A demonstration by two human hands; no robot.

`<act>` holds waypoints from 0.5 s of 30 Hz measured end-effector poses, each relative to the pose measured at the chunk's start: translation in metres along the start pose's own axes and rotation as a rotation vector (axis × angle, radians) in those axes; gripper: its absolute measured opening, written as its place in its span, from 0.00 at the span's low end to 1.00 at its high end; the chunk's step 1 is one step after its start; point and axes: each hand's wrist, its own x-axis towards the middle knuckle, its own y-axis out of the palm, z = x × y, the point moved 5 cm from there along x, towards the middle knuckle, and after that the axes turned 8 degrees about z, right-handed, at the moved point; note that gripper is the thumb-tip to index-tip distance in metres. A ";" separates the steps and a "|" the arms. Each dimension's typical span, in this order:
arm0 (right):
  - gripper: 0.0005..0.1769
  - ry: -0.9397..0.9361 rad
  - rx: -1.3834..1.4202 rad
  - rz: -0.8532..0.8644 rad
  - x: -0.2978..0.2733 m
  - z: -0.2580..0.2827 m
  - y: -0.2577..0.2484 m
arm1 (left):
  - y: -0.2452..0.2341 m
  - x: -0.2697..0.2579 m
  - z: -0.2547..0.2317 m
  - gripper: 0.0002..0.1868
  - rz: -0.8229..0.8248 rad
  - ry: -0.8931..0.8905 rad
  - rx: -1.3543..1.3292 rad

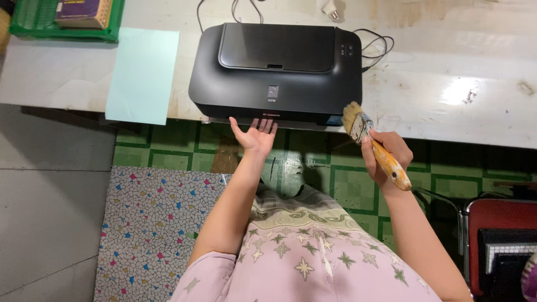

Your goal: The person uses a brush to clean the exterior and interior of a Canon printer. They open the lid and brush the top, sides, and internal components, then close the lid and continue brushing the exterior.

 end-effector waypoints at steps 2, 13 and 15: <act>0.04 -0.081 -0.031 -0.014 0.006 0.010 0.005 | 0.005 -0.005 -0.001 0.64 0.019 -0.003 -0.003; 0.04 -0.313 0.022 0.087 0.034 0.068 0.057 | 0.042 -0.040 -0.011 0.67 0.163 -0.028 -0.018; 0.05 -0.323 0.154 0.089 0.040 0.070 0.054 | 0.052 -0.044 -0.012 0.68 0.202 -0.027 -0.016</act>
